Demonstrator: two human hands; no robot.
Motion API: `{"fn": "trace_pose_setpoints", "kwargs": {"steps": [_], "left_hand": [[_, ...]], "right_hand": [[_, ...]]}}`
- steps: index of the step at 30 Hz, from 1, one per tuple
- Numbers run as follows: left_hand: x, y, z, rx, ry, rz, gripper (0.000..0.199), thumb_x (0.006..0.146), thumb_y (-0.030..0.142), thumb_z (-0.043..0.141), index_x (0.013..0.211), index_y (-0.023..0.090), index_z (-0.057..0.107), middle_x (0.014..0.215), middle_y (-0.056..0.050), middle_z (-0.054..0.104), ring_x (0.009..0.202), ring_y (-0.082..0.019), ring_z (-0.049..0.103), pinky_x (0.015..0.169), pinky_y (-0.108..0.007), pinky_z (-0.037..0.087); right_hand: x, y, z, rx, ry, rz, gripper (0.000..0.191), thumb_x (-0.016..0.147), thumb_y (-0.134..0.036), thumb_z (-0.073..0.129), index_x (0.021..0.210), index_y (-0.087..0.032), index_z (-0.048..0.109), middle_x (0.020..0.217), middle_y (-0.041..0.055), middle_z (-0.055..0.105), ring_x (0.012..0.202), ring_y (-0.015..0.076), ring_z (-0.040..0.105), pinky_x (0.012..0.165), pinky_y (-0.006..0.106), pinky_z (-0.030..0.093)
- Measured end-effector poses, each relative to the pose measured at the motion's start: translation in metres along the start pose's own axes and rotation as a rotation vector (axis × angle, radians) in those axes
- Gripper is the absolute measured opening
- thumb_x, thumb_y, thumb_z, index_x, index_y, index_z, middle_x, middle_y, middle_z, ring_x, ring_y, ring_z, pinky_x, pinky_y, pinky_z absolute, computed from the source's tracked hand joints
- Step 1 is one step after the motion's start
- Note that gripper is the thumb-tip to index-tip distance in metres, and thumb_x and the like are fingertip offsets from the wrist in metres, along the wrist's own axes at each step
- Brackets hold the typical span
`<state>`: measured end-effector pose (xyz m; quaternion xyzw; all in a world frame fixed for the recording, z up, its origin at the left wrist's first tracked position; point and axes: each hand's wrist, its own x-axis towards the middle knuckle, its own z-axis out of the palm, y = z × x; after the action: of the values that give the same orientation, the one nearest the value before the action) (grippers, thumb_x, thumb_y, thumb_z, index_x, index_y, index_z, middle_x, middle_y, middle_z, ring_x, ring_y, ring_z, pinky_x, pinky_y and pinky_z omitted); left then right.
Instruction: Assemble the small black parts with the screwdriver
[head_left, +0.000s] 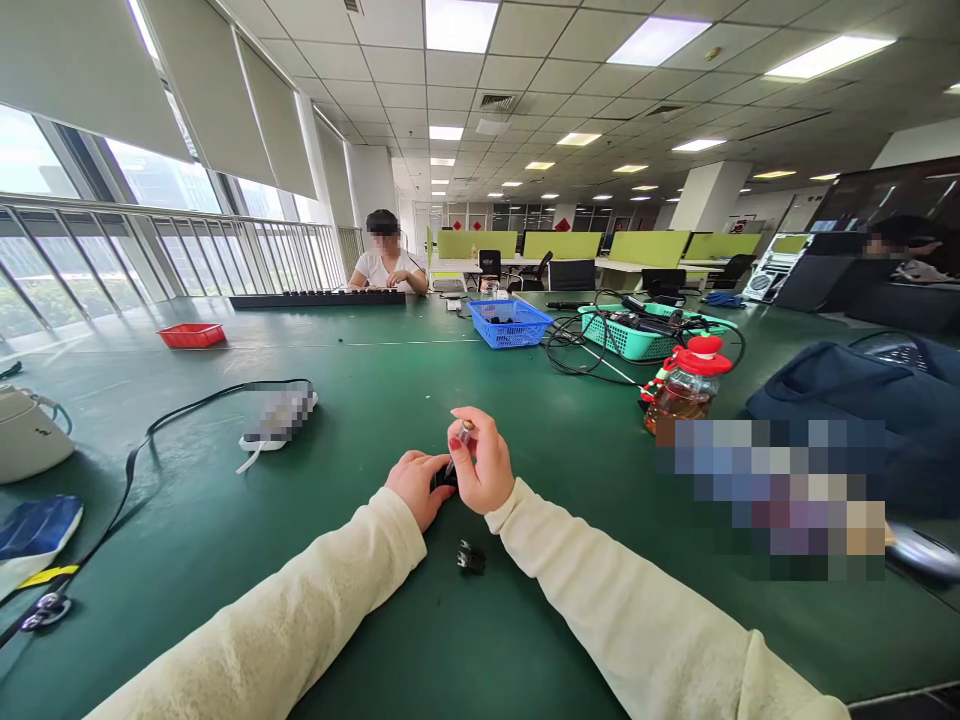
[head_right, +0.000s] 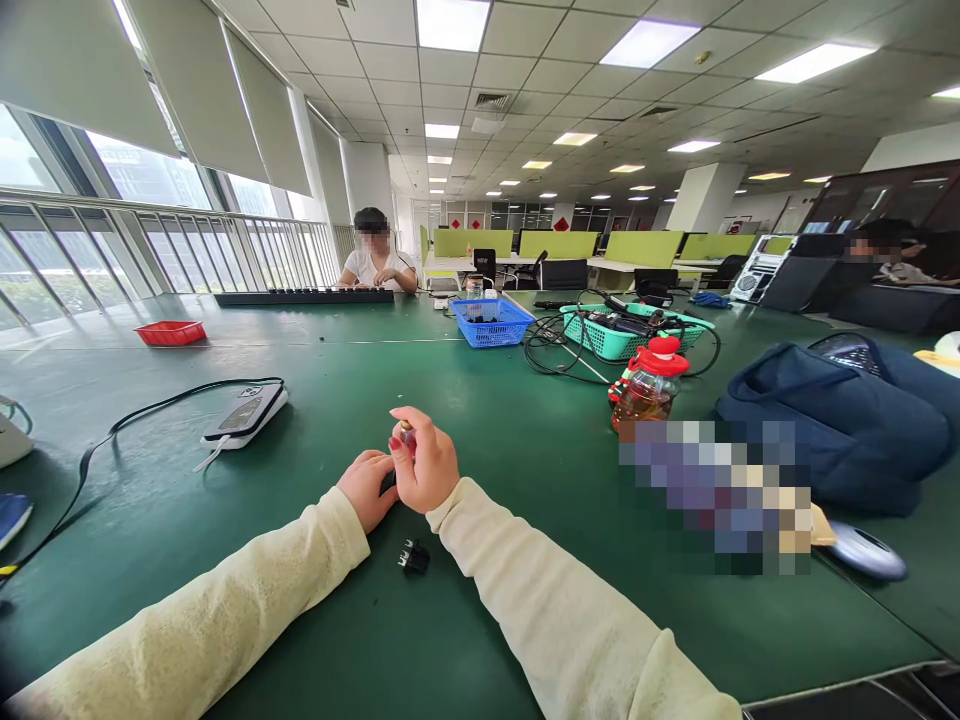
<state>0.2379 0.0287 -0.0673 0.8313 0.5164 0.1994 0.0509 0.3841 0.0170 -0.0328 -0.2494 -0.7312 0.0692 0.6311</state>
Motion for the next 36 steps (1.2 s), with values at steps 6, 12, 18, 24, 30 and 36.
{"fn": "trace_pose_setpoints", "kwargs": {"steps": [6, 12, 18, 24, 30, 36], "left_hand": [[-0.002, 0.003, -0.001, 0.023, 0.023, 0.028, 0.022, 0.078, 0.016, 0.055, 0.094, 0.017, 0.070, 0.094, -0.007, 0.072, 0.099, -0.025, 0.059, 0.098, -0.040, 0.045], [0.000, 0.001, 0.003, 0.040, 0.030, 0.015, 0.020, 0.076, 0.018, 0.056, 0.091, 0.018, 0.069, 0.094, -0.006, 0.072, 0.099, -0.025, 0.059, 0.097, -0.041, 0.046], [-0.001, 0.006, -0.004, 0.039, 0.015, -0.001, 0.022, 0.077, 0.020, 0.054, 0.093, 0.017, 0.070, 0.095, -0.008, 0.072, 0.101, -0.027, 0.060, 0.096, -0.042, 0.047], [0.000, 0.003, 0.000, 0.033, 0.021, 0.001, 0.021, 0.075, 0.023, 0.059, 0.093, 0.018, 0.070, 0.091, -0.008, 0.073, 0.099, -0.027, 0.061, 0.097, -0.043, 0.047], [0.000, -0.001, 0.005, 0.029, 0.049, -0.005, 0.025, 0.074, 0.021, 0.062, 0.097, 0.016, 0.070, 0.095, -0.010, 0.073, 0.101, -0.030, 0.061, 0.095, -0.045, 0.048], [0.000, -0.003, 0.007, 0.038, 0.046, -0.004, 0.019, 0.075, 0.022, 0.059, 0.089, 0.017, 0.071, 0.088, -0.010, 0.073, 0.102, -0.029, 0.060, 0.095, -0.043, 0.048]], "right_hand": [[-0.003, -0.003, 0.001, -0.095, -0.142, -0.178, 0.032, 0.091, -0.021, 0.039, 0.122, -0.024, 0.042, 0.085, 0.0052, 0.065, 0.070, 0.0176, 0.061, 0.067, 0.033, 0.052], [-0.003, 0.004, 0.001, -0.148, -0.240, -0.227, 0.030, 0.090, -0.018, 0.040, 0.119, -0.023, 0.045, 0.085, 0.0051, 0.067, 0.069, 0.0181, 0.060, 0.064, 0.031, 0.051], [0.000, 0.002, 0.003, -0.178, -0.303, -0.103, 0.030, 0.088, -0.018, 0.041, 0.116, -0.024, 0.050, 0.083, 0.0036, 0.066, 0.070, 0.0178, 0.060, 0.066, 0.030, 0.050], [0.001, 0.005, 0.004, -0.138, -0.256, 0.045, 0.029, 0.086, -0.018, 0.047, 0.114, -0.024, 0.051, 0.081, 0.0019, 0.065, 0.066, 0.0162, 0.060, 0.066, 0.028, 0.049], [-0.002, 0.008, 0.004, -0.110, -0.249, 0.109, 0.027, 0.088, -0.021, 0.046, 0.115, -0.024, 0.049, 0.082, 0.0018, 0.065, 0.060, 0.0147, 0.059, 0.060, 0.027, 0.048], [-0.002, 0.004, 0.006, -0.098, -0.274, 0.040, 0.030, 0.088, -0.018, 0.043, 0.117, -0.023, 0.050, 0.085, 0.0030, 0.066, 0.065, 0.0155, 0.061, 0.065, 0.028, 0.050]]}}
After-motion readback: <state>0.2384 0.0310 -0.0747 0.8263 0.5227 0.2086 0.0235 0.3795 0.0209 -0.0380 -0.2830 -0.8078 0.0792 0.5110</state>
